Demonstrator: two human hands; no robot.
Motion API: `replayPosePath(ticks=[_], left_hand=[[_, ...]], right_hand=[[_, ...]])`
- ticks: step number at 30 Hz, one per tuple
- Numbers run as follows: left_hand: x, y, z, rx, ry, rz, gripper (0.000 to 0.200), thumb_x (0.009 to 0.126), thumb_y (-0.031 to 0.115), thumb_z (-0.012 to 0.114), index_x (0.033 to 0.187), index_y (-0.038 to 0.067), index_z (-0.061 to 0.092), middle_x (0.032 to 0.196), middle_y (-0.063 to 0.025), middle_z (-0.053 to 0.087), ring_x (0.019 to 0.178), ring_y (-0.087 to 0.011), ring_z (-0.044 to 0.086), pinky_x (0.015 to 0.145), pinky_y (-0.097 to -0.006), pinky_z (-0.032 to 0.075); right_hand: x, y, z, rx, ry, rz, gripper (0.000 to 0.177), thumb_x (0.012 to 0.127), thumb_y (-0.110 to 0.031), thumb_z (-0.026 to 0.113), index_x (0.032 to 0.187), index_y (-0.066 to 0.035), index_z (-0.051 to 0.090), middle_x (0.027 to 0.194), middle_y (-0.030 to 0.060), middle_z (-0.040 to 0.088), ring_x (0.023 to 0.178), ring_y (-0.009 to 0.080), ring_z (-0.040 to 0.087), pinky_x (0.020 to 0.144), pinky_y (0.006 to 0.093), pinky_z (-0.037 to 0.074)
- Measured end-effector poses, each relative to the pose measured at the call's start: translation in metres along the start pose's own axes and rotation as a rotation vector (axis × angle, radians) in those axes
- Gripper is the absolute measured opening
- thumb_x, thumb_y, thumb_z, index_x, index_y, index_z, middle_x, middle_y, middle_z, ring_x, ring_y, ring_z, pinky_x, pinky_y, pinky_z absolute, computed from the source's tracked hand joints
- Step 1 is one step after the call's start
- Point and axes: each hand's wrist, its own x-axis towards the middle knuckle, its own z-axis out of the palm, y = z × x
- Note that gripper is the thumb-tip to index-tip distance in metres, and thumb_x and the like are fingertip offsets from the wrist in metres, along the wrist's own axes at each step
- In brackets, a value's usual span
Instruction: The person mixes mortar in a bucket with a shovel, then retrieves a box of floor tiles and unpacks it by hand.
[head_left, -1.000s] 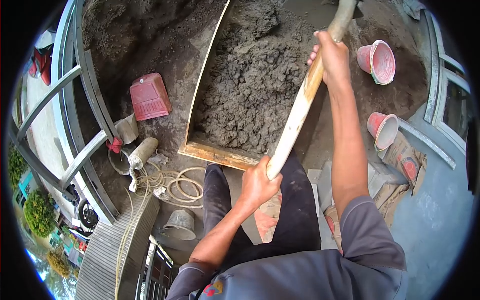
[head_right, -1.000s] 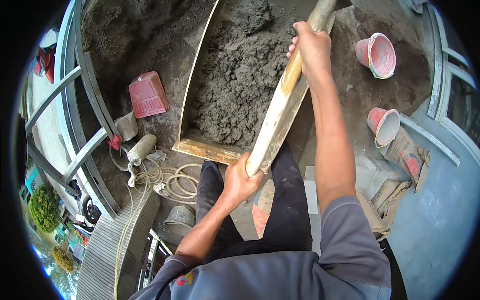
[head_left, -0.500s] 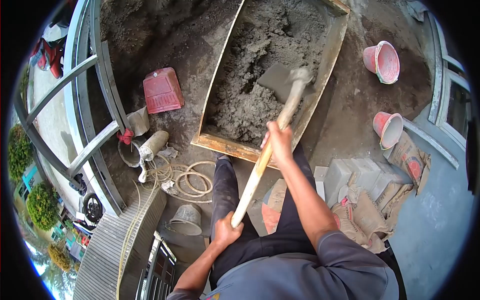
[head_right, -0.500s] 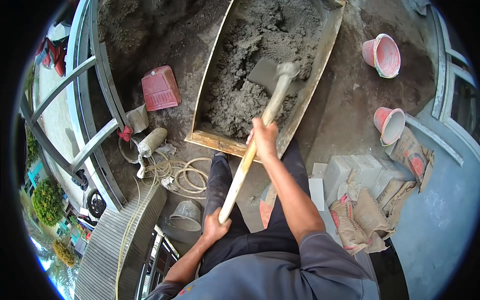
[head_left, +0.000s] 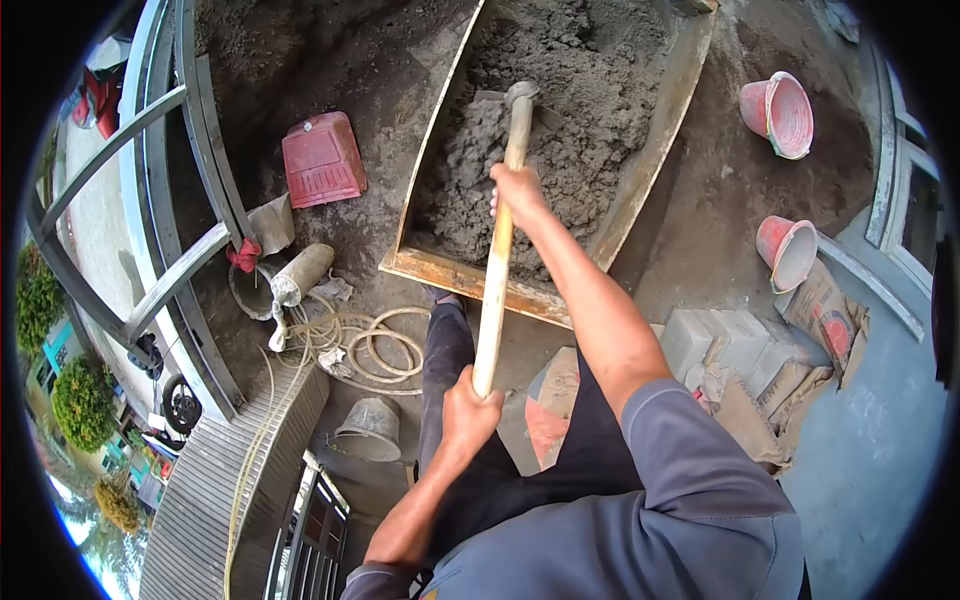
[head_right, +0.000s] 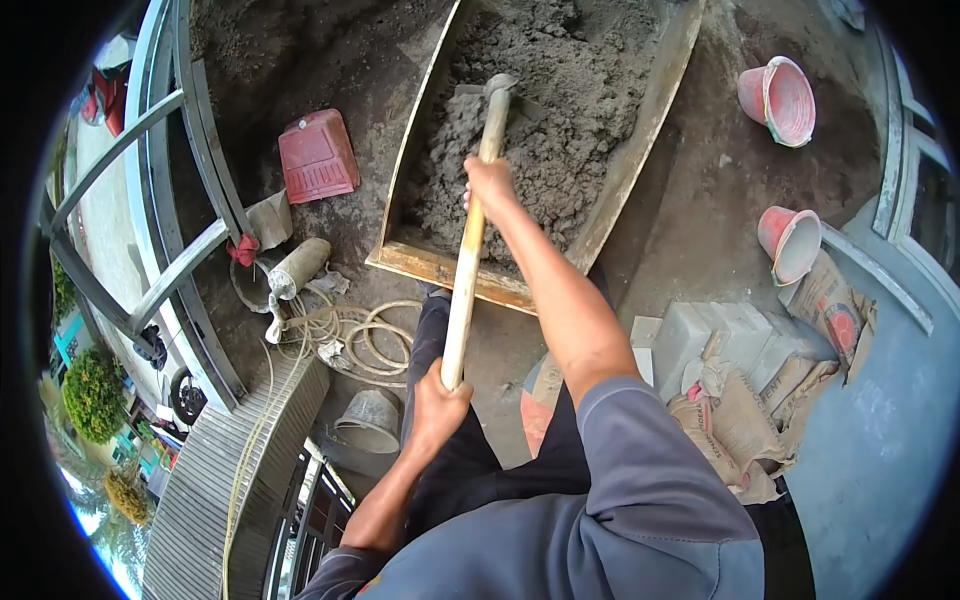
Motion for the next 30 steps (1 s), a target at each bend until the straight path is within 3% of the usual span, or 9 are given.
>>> replayPosePath(ticks=[4,7,11,15,17,19,22,27,30], left_hand=[[-0.068,-0.034,0.0,0.058,-0.036,-0.004,0.028,0.079,0.016,0.071,0.097,-0.002,0.06,0.082,-0.0319,0.067,0.087,-0.0495,0.069,0.075,-0.0521,0.057],[-0.06,-0.031,0.022,0.105,-0.056,0.171,0.028,0.078,0.014,0.071,0.098,-0.003,0.063,0.077,-0.0304,0.067,0.08,-0.0474,0.071,0.068,-0.0488,0.057],[0.024,0.078,0.053,0.078,-0.117,0.423,0.045,0.079,0.018,0.071,0.117,-0.005,0.062,0.084,-0.0311,0.07,0.084,-0.0475,0.071,0.073,-0.0523,0.058],[0.089,0.182,0.079,0.012,-0.113,0.489,0.045,0.079,0.019,0.069,0.118,-0.003,0.064,0.087,-0.0321,0.07,0.087,-0.0497,0.07,0.08,-0.0539,0.056],[0.098,0.181,0.085,0.0,-0.128,0.402,0.045,0.079,0.019,0.068,0.118,-0.003,0.065,0.09,-0.0321,0.07,0.092,-0.049,0.07,0.082,-0.0524,0.056],[0.082,0.117,0.079,0.011,-0.109,0.279,0.037,0.081,0.02,0.069,0.111,0.0,0.065,0.091,-0.0314,0.071,0.092,-0.0473,0.071,0.082,-0.0544,0.055],[0.03,0.018,0.038,0.05,-0.149,0.135,0.041,0.079,0.017,0.07,0.115,-0.001,0.065,0.093,-0.0303,0.071,0.094,-0.047,0.071,0.081,-0.0518,0.056],[-0.075,-0.038,-0.027,0.103,-0.16,-0.024,0.028,0.077,0.019,0.072,0.095,-0.001,0.064,0.081,-0.0302,0.068,0.083,-0.0476,0.07,0.072,-0.0494,0.058],[-0.095,-0.064,-0.048,0.23,-0.103,0.095,0.026,0.077,0.019,0.072,0.094,0.001,0.064,0.078,-0.0281,0.068,0.079,-0.0474,0.07,0.07,-0.0502,0.057]], right_hand=[[-0.083,0.023,-0.019,0.092,-0.021,0.03,0.028,0.093,-0.017,0.063,0.106,0.002,0.047,0.065,0.0062,0.053,0.046,0.0182,0.055,0.039,0.0354,0.052],[-0.113,-0.024,-0.059,0.132,0.063,-0.068,0.031,0.09,-0.014,0.065,0.108,0.003,0.045,0.065,0.0062,0.055,0.045,0.0165,0.055,0.038,0.0333,0.051],[-0.105,-0.174,-0.14,0.073,0.213,-0.465,0.025,0.09,-0.014,0.065,0.1,0.005,0.052,0.065,0.0052,0.055,0.046,0.0143,0.053,0.04,0.0304,0.051],[-0.006,-0.257,-0.212,0.028,0.274,-0.511,0.021,0.091,-0.018,0.068,0.093,0.0,0.057,0.073,0.005,0.054,0.055,0.0147,0.053,0.051,0.0331,0.052],[0.038,-0.226,-0.212,-0.057,0.319,-0.393,0.025,0.093,-0.016,0.066,0.097,0.007,0.056,0.072,0.0073,0.056,0.054,0.0182,0.055,0.05,0.0361,0.055],[0.067,-0.12,-0.188,0.005,0.256,-0.263,0.026,0.094,-0.018,0.067,0.1,0.006,0.057,0.065,0.0092,0.056,0.048,0.022,0.057,0.043,0.0411,0.053],[0.012,-0.022,-0.12,0.167,0.258,-0.063,0.021,0.093,-0.016,0.065,0.09,0.002,0.056,0.062,0.0079,0.054,0.043,0.022,0.055,0.037,0.0406,0.048],[-0.112,0.034,-0.059,0.187,0.151,-0.013,0.023,0.093,-0.017,0.062,0.101,-0.002,0.047,0.063,0.0073,0.053,0.043,0.0198,0.054,0.038,0.0385,0.049],[-0.146,0.04,-0.052,0.301,0.116,0.013,0.022,0.092,-0.016,0.063,0.1,-0.003,0.047,0.064,0.007,0.053,0.044,0.0197,0.054,0.039,0.0378,0.049]])
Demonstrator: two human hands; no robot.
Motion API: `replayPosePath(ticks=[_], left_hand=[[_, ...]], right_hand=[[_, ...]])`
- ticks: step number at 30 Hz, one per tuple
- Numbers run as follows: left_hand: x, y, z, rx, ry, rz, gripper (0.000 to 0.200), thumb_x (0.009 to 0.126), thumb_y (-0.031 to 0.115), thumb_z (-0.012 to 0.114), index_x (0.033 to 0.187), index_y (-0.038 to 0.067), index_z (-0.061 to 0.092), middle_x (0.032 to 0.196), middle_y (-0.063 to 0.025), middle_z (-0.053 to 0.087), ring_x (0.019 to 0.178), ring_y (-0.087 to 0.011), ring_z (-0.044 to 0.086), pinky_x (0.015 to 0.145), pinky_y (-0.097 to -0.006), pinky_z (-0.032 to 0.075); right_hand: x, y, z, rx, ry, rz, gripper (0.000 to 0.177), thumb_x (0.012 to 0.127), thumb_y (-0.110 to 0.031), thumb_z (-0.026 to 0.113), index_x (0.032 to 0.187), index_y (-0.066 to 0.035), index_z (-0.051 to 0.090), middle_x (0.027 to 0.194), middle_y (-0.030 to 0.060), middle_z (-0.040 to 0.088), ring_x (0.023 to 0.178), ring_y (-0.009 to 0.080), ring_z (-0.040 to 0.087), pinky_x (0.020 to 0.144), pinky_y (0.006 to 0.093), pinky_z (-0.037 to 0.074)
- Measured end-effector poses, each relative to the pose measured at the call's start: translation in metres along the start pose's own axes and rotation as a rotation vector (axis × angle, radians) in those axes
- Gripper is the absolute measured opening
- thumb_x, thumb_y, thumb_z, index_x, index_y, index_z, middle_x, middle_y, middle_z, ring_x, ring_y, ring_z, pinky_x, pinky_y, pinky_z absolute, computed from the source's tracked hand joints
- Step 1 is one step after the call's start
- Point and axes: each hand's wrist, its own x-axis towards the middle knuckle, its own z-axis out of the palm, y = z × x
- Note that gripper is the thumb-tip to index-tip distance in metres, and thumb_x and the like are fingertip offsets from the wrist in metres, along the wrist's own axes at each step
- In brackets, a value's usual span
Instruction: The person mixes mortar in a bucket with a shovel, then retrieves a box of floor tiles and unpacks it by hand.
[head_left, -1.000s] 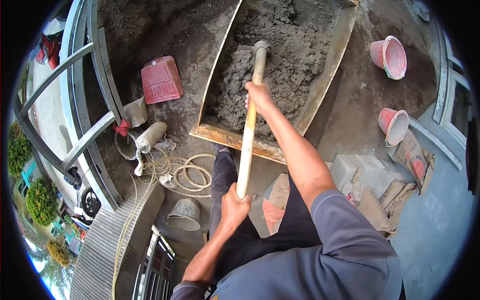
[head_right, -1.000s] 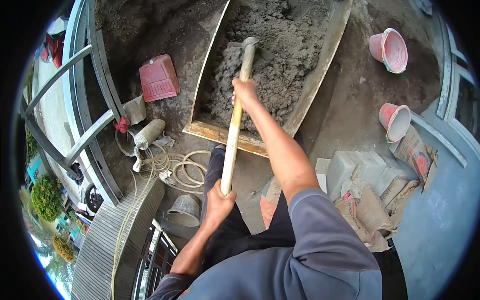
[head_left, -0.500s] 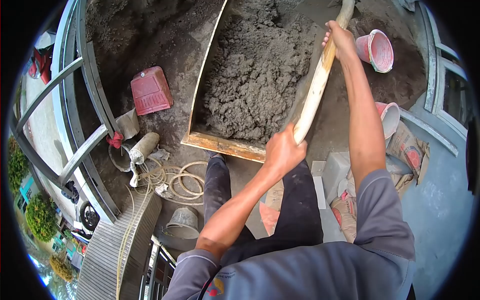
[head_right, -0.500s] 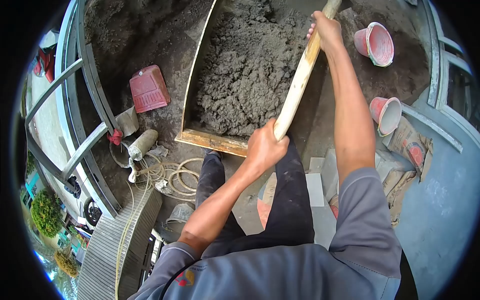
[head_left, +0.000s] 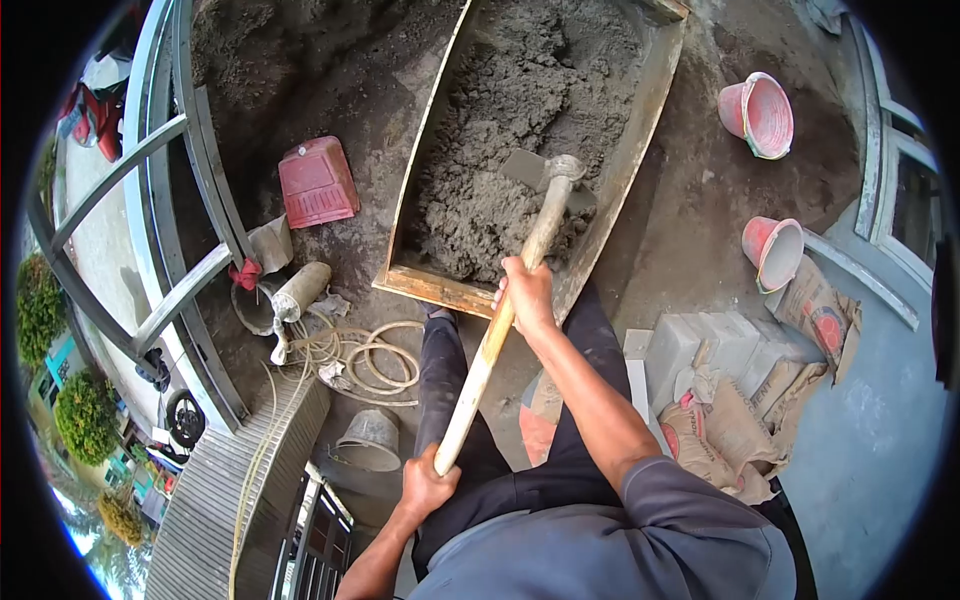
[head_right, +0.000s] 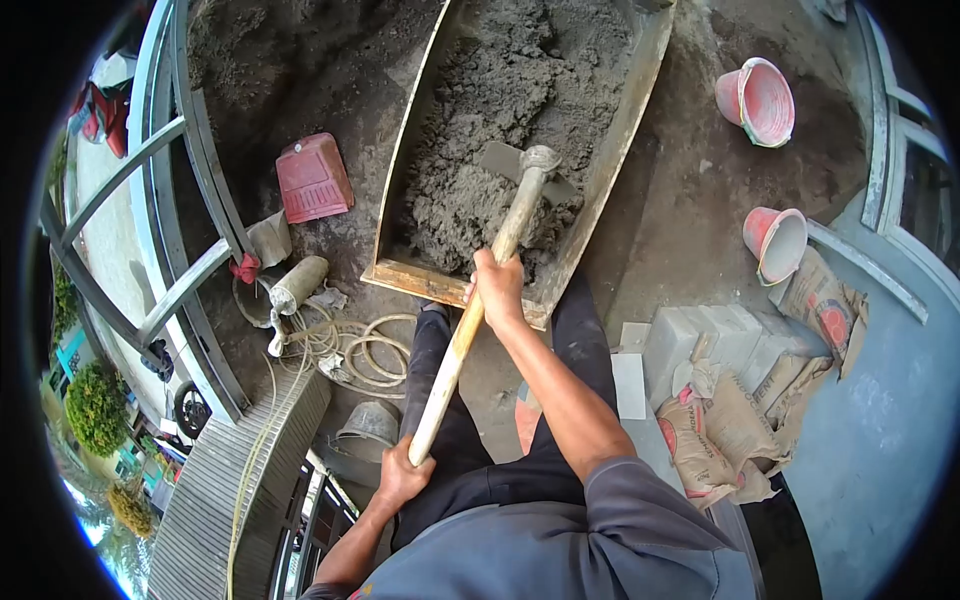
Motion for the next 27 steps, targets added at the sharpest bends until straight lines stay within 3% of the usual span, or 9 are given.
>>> replayPosePath(ticks=[5,9,12,17,19,22,24,25,27], left_hand=[[0.043,-0.011,0.018,0.007,0.034,0.09,0.026,0.076,0.019,0.073,0.094,0.002,0.064,0.078,-0.0275,0.069,0.078,-0.0469,0.07,0.069,-0.0521,0.057],[0.205,0.049,0.046,0.017,0.09,0.072,0.03,0.078,0.021,0.073,0.1,0.002,0.066,0.083,-0.0291,0.069,0.085,-0.0477,0.069,0.075,-0.0524,0.057],[0.33,0.096,0.064,-0.01,0.202,0.136,0.048,0.078,0.026,0.074,0.12,0.003,0.069,0.093,-0.0285,0.073,0.092,-0.0451,0.071,0.082,-0.0512,0.057],[0.415,0.164,0.042,0.024,0.208,0.19,0.035,0.08,0.025,0.073,0.107,0.003,0.069,0.09,-0.0278,0.072,0.088,-0.0464,0.071,0.08,-0.0531,0.057],[0.397,0.169,0.038,-0.033,0.189,0.232,0.037,0.079,0.025,0.074,0.108,0.003,0.068,0.089,-0.028,0.071,0.088,-0.0468,0.07,0.079,-0.053,0.057],[0.325,0.106,0.031,-0.086,0.155,0.249,0.035,0.077,0.019,0.073,0.105,-0.002,0.067,0.086,-0.0292,0.069,0.085,-0.0459,0.07,0.074,-0.0481,0.055],[0.232,0.057,0.007,-0.062,0.087,0.205,0.035,0.076,0.016,0.074,0.105,-0.002,0.066,0.086,-0.0284,0.069,0.085,-0.0449,0.071,0.073,-0.0481,0.055],[0.181,0.024,-0.005,-0.023,0.06,0.147,0.033,0.075,0.02,0.075,0.103,0.005,0.066,0.085,-0.0264,0.069,0.085,-0.0476,0.069,0.073,-0.0518,0.055],[0.084,-0.05,-0.024,0.041,0.001,0.002,0.033,0.073,0.02,0.074,0.101,0.003,0.068,0.082,-0.0266,0.069,0.082,-0.0463,0.07,0.073,-0.0511,0.056]], right_hand=[[-0.008,-0.047,0.014,0.04,-0.041,-0.104,0.019,0.092,-0.016,0.064,0.095,-0.004,0.049,0.064,0.0063,0.052,0.046,0.0188,0.054,0.041,0.0365,0.049],[0.155,-0.093,0.038,0.011,-0.042,-0.246,0.023,0.091,-0.018,0.064,0.095,-0.002,0.049,0.062,0.0057,0.053,0.044,0.018,0.054,0.039,0.0368,0.05],[0.275,-0.16,0.055,0.011,-0.064,-0.309,0.03,0.091,-0.016,0.064,0.103,0.003,0.044,0.063,0.0076,0.052,0.043,0.0183,0.052,0.036,0.0361,0.047],[0.339,-0.238,0.06,-0.017,-0.026,-0.46,0.025,0.092,-0.015,0.063,0.087,0.005,0.048,0.067,0.0105,0.055,0.048,0.0202,0.055,0.041,0.0373,0.051],[0.311,-0.246,0.052,-0.042,-0.049,-0.486,0.023,0.091,-0.013,0.061,0.09,0.004,0.046,0.068,0.0103,0.055,0.049,0.0192,0.056,0.043,0.0368,0.053],[0.229,-0.203,0.045,-0.027,0.003,-0.455,0.022,0.089,-0.01,0.061,0.094,0.004,0.044,0.068,0.0091,0.054,0.048,0.0181,0.054,0.042,0.035,0.053],[0.142,-0.146,0.043,0.002,-0.025,-0.374,0.021,0.089,-0.009,0.061,0.094,0.002,0.044,0.066,0.0077,0.054,0.046,0.0171,0.055,0.04,0.0331,0.053],[0.098,-0.111,0.044,-0.025,-0.028,-0.32,0.021,0.089,-0.011,0.063,0.092,0.001,0.046,0.065,0.0074,0.054,0.046,0.0173,0.056,0.04,0.0335,0.054],[0.02,-0.028,0.045,-0.046,-0.019,-0.172,0.02,0.091,-0.015,0.066,0.091,0.001,0.054,0.066,0.0088,0.059,0.047,0.0194,0.059,0.042,0.0347,0.056]])
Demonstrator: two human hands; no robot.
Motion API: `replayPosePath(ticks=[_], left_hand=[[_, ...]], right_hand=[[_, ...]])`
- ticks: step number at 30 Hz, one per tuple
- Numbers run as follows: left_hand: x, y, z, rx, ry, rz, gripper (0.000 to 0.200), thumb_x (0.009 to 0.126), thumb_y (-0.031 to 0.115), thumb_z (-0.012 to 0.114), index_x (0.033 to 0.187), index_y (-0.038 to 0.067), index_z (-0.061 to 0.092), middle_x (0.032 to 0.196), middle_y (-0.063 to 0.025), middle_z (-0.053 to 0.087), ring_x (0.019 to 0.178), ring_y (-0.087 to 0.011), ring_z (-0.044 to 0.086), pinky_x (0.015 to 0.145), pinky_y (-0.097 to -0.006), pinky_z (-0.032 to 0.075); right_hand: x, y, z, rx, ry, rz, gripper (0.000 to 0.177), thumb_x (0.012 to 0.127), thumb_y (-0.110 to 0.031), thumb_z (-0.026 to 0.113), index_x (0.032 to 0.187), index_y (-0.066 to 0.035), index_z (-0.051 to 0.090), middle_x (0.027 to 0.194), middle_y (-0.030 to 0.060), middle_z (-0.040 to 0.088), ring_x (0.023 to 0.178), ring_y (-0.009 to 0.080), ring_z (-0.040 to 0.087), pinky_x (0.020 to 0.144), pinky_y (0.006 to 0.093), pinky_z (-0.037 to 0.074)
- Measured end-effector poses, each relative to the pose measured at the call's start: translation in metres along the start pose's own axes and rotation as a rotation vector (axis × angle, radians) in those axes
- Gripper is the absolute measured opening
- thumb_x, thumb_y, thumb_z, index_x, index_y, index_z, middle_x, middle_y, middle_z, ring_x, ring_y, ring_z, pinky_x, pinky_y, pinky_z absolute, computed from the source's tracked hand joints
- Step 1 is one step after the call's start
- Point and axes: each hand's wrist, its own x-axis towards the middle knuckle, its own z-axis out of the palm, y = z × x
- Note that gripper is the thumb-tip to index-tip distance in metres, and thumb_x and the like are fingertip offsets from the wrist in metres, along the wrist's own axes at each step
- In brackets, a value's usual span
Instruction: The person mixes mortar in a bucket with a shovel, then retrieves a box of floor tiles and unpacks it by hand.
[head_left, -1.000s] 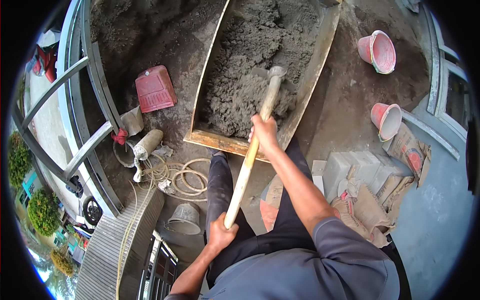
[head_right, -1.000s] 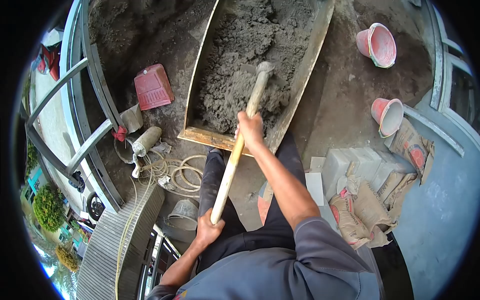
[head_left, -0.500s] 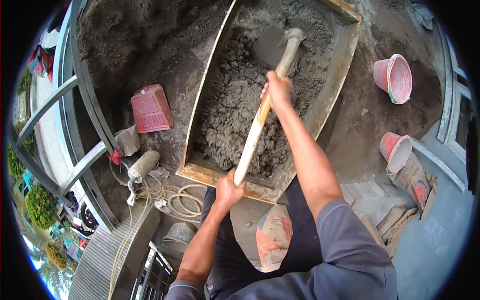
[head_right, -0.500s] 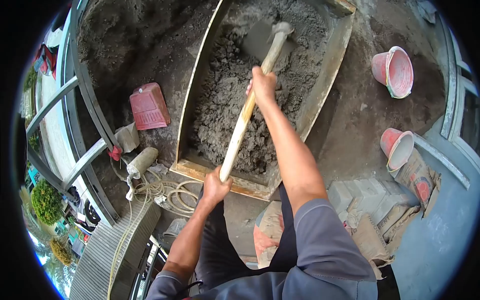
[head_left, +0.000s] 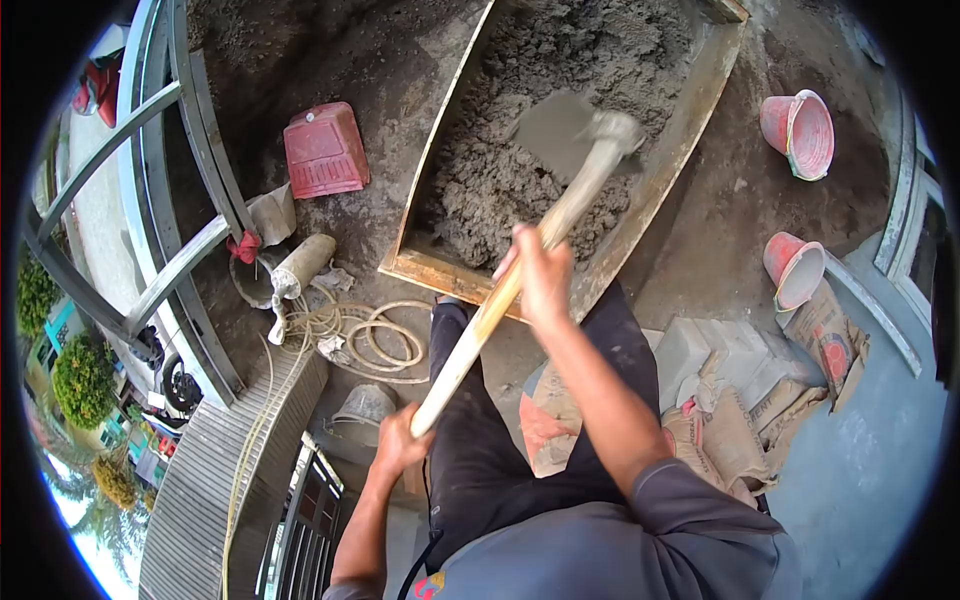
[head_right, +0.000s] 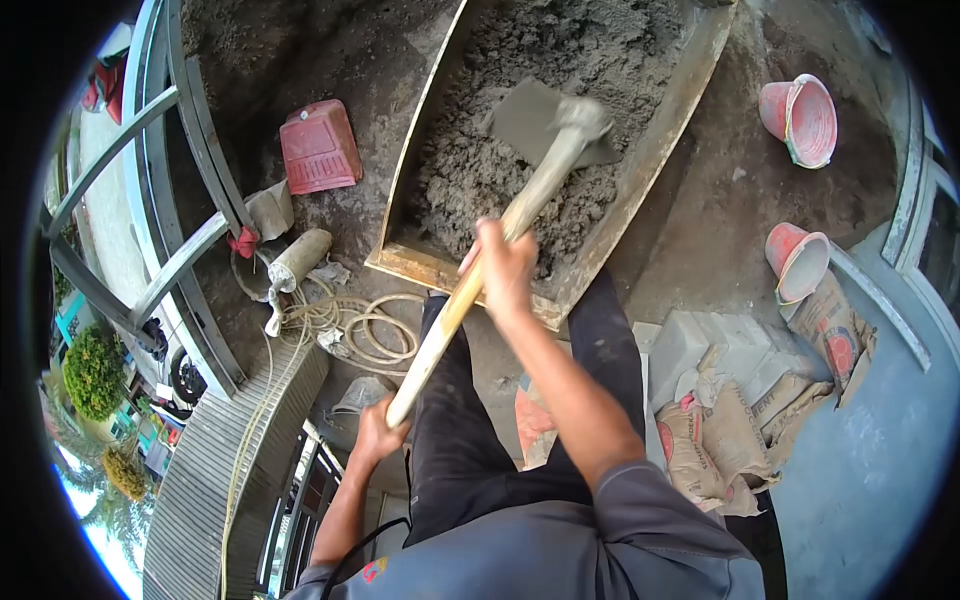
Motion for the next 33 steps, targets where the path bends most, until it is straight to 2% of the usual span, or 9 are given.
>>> replayPosePath(ticks=[3,8,11,14,18,22,25,28,33], left_hand=[[-0.084,-0.078,-0.003,-0.053,-0.053,-0.183,0.031,0.073,0.017,0.072,0.099,0.001,0.069,0.085,-0.0275,0.069,0.083,-0.0457,0.07,0.074,-0.0478,0.056],[0.052,-0.074,0.026,-0.027,0.032,-0.136,0.034,0.075,0.019,0.074,0.103,0.0,0.07,0.084,-0.0281,0.07,0.085,-0.0448,0.072,0.073,-0.0473,0.057],[0.169,0.015,0.028,-0.008,0.169,0.068,0.037,0.076,0.022,0.073,0.109,0.004,0.073,0.088,-0.0262,0.073,0.087,-0.0449,0.072,0.079,-0.0509,0.058],[0.282,0.132,0.037,0.013,0.248,0.159,0.03,0.079,0.024,0.071,0.104,0.006,0.071,0.087,-0.0265,0.072,0.086,-0.0464,0.07,0.079,-0.0528,0.057],[0.285,0.193,0.039,-0.048,0.229,0.17,0.034,0.078,0.026,0.073,0.106,0.005,0.07,0.087,-0.0268,0.072,0.087,-0.0461,0.071,0.08,-0.0522,0.057],[0.162,0.093,0.034,-0.043,0.18,0.128,0.037,0.076,0.024,0.076,0.106,0.004,0.069,0.085,-0.0273,0.071,0.085,-0.0465,0.07,0.075,-0.052,0.057],[0.01,-0.016,-0.002,0.041,0.08,0.031,0.029,0.073,0.018,0.076,0.096,0.003,0.067,0.079,-0.0257,0.069,0.077,-0.0465,0.069,0.07,-0.0518,0.056],[-0.091,-0.109,-0.017,-0.045,-0.03,-0.182,0.026,0.073,0.017,0.073,0.093,0.001,0.068,0.079,-0.0272,0.068,0.077,-0.0473,0.068,0.068,-0.0479,0.055],[0.022,-0.131,-0.014,-0.027,-0.031,-0.214,0.027,0.074,0.017,0.073,0.092,-0.002,0.068,0.079,-0.0281,0.068,0.078,-0.0449,0.071,0.068,-0.0461,0.055]], right_hand=[[-0.078,0.094,0.018,0.145,-0.057,0.224,0.022,0.092,-0.015,0.067,0.1,-0.001,0.051,0.067,0.0086,0.058,0.048,0.0203,0.059,0.046,0.0367,0.055],[0.055,0.091,0.044,0.063,-0.04,0.083,0.025,0.093,-0.015,0.066,0.101,0.0,0.048,0.067,0.0082,0.057,0.046,0.0205,0.058,0.041,0.0366,0.053],[0.166,0.012,0.041,0.077,0.02,-0.098,0.017,0.091,-0.012,0.062,0.087,0.001,0.051,0.063,0.0081,0.054,0.043,0.0201,0.056,0.039,0.038,0.054],[0.275,-0.093,0.021,0.13,-0.022,-0.205,0.021,0.093,-0.012,0.059,0.089,0.004,0.045,0.065,0.0099,0.053,0.046,0.0208,0.053,0.041,0.0398,0.051],[0.29,-0.144,0.004,0.011,-0.042,-0.224,0.018,0.093,-0.01,0.058,0.089,0.003,0.046,0.071,0.0094,0.053,0.053,0.0192,0.055,0.046,0.0375,0.053],[0.152,-0.085,0.004,0.013,-0.055,-0.114,0.015,0.09,-0.01,0.059,0.092,0.001,0.048,0.07,0.009,0.054,0.05,0.0179,0.055,0.046,0.0344,0.057],[0.014,0.028,0.004,0.013,-0.148,0.105,0.022,0.092,-0.018,0.064,0.093,0.001,0.054,0.069,0.0098,0.061,0.051,0.0211,0.064,0.049,0.0354,0.058],[-0.081,0.126,0.029,0.132,-0.172,0.371,0.016,0.092,-0.014,0.065,0.089,0.001,0.058,0.07,0.0096,0.062,0.056,0.0231,0.065,0.055,0.0367,0.057],[0.035,0.158,0.066,0.121,-0.189,0.314,0.018,0.09,-0.013,0.068,0.09,0.002,0.057,0.068,0.0097,0.059,0.049,0.0239,0.061,0.047,0.0393,0.055]])
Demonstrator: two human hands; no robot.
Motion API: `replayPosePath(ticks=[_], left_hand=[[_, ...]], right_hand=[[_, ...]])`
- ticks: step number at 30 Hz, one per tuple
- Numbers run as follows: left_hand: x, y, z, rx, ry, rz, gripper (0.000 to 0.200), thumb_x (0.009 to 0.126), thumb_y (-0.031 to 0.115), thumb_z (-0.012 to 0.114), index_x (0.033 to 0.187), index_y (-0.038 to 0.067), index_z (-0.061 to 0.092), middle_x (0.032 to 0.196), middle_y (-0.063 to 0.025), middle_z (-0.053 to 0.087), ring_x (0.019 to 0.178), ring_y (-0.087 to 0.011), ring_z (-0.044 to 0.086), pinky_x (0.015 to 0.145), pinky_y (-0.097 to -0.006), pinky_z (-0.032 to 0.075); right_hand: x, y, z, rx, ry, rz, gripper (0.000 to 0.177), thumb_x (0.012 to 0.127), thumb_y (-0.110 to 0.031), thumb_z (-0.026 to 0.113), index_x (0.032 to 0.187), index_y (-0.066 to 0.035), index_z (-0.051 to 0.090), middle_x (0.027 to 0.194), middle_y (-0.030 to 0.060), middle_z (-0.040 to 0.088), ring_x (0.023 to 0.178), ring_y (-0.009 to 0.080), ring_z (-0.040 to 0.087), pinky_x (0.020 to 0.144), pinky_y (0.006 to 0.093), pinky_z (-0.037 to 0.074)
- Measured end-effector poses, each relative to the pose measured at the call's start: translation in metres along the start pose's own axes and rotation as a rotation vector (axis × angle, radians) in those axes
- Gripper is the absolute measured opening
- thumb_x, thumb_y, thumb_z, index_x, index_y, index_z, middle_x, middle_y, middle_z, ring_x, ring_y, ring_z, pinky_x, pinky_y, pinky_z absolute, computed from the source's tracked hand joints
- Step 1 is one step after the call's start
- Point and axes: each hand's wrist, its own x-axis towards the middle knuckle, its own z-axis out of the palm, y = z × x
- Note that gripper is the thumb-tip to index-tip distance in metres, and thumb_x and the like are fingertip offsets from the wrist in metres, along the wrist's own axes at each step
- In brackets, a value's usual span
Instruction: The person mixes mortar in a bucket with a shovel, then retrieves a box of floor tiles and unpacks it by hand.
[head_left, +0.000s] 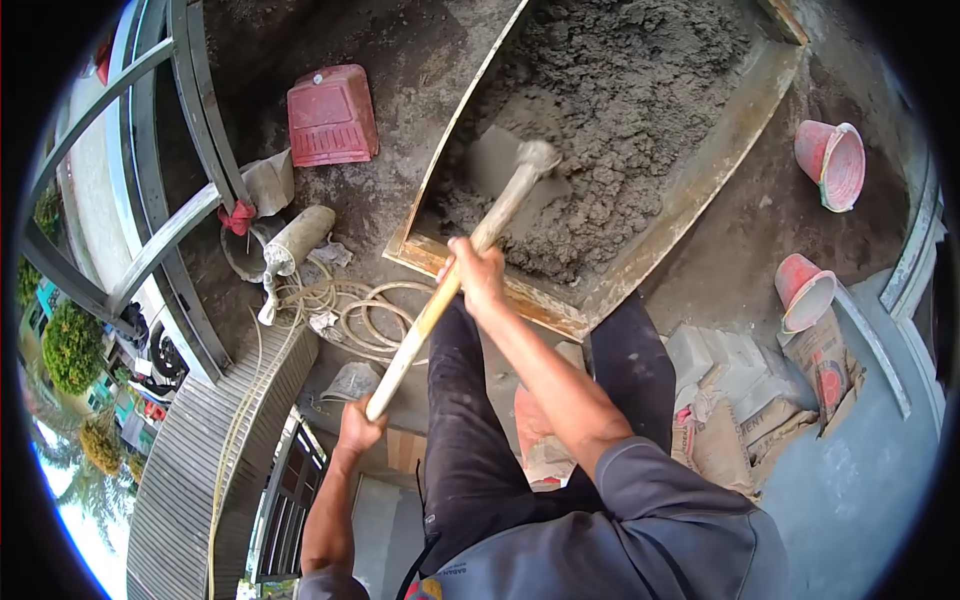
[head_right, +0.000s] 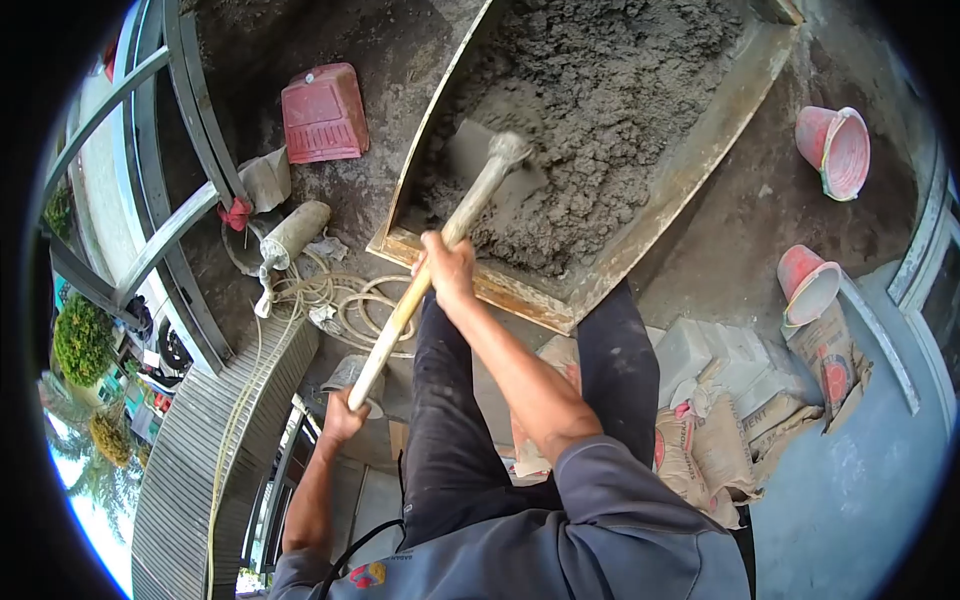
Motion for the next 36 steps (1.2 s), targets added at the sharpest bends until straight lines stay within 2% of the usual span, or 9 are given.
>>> replayPosePath(ticks=[5,10,13,18,20,23,26,30,36], left_hand=[[0.085,0.098,0.012,0.016,0.153,0.149,0.027,0.075,0.019,0.072,0.098,0.005,0.073,0.084,-0.0257,0.071,0.084,-0.0458,0.07,0.075,-0.0503,0.058],[0.161,0.21,0.081,-0.072,0.171,0.292,0.04,0.078,0.026,0.073,0.112,0.007,0.072,0.086,-0.0262,0.073,0.083,-0.0443,0.072,0.079,-0.0511,0.059],[0.195,0.241,0.09,-0.15,0.188,0.373,0.032,0.079,0.025,0.073,0.106,0.009,0.071,0.084,-0.0243,0.073,0.083,-0.0448,0.071,0.078,-0.0524,0.058],[0.163,0.173,0.079,-0.145,0.276,0.548,0.024,0.077,0.022,0.073,0.096,0.008,0.068,0.081,-0.0205,0.071,0.079,-0.0429,0.07,0.071,-0.0518,0.056],[0.11,0.118,0.063,-0.071,0.241,0.573,0.019,0.075,0.019,0.072,0.088,0.007,0.065,0.075,-0.0195,0.067,0.074,-0.0437,0.067,0.068,-0.0527,0.054],[0.018,0.024,0.047,-0.016,0.071,0.443,0.02,0.073,0.019,0.073,0.087,0.006,0.068,0.079,-0.0204,0.07,0.076,-0.0434,0.068,0.069,-0.0511,0.055],[-0.036,-0.052,0.066,0.072,-0.043,0.277,0.023,0.072,0.019,0.072,0.091,0.005,0.069,0.081,-0.0238,0.07,0.077,-0.0453,0.069,0.071,-0.0516,0.056],[0.009,-0.029,0.096,0.1,-0.08,0.238,0.023,0.073,0.02,0.071,0.09,0.004,0.068,0.082,-0.0243,0.07,0.08,-0.0462,0.069,0.073,-0.0524,0.056],[0.065,0.086,0.101,0.02,0.033,0.282,0.02,0.073,0.019,0.071,0.087,0.005,0.068,0.076,-0.0232,0.07,0.076,-0.0444,0.07,0.069,-0.051,0.057]], right_hand=[[0.06,-0.099,-0.003,0.034,0.081,-0.191,0.019,0.09,-0.011,0.066,0.09,0.002,0.053,0.064,0.0085,0.055,0.044,0.0223,0.057,0.042,0.0391,0.054],[0.116,-0.219,-0.038,-0.179,0.105,-0.366,0.016,0.093,-0.01,0.062,0.096,0.004,0.056,0.074,0.0091,0.053,0.055,0.0202,0.056,0.052,0.0405,0.056],[0.138,-0.252,-0.046,-0.269,0.135,-0.507,0.02,0.095,-0.012,0.06,0.103,0.007,0.057,0.08,0.0105,0.054,0.061,0.0206,0.057,0.057,0.0423,0.056],[0.04,-0.21,-0.045,-0.238,0.136,-0.551,0.022,0.096,-0.012,0.055,0.107,0.007,0.051,0.082,0.0107,0.055,0.065,0.0213,0.059,0.062,0.0424,0.061],[-0.022,-0.155,-0.047,-0.165,0.118,-0.492,0.014,0.095,-0.011,0.057,0.099,0.001,0.051,0.078,0.0097,0.055,0.063,0.0207,0.06,0.062,0.041,0.062],[-0.091,-0.058,-0.055,-0.053,0.173,-0.227,0.015,0.092,-0.011,0.063,0.088,0.0,0.054,0.073,0.0097,0.059,0.061,0.0226,0.064,0.063,0.0411,0.063],[-0.115,0.03,-0.076,-0.022,0.192,-0.069,0.013,0.093,-0.011,0.064,0.094,0.001,0.058,0.074,0.0089,0.059,0.061,0.0251,0.065,0.065,0.0421,0.061],[-0.054,0.029,-0.106,0.004,0.223,-0.085,0.016,0.093,-0.012,0.065,0.096,0.003,0.058,0.072,0.0092,0.058,0.055,0.0246,0.062,0.057,0.0408,0.059],[0.013,-0.085,-0.11,-0.017,0.179,-0.17,0.018,0.093,-0.011,0.065,0.091,0.001,0.053,0.068,0.0089,0.057,0.049,0.0219,0.059,0.047,0.0381,0.056]])
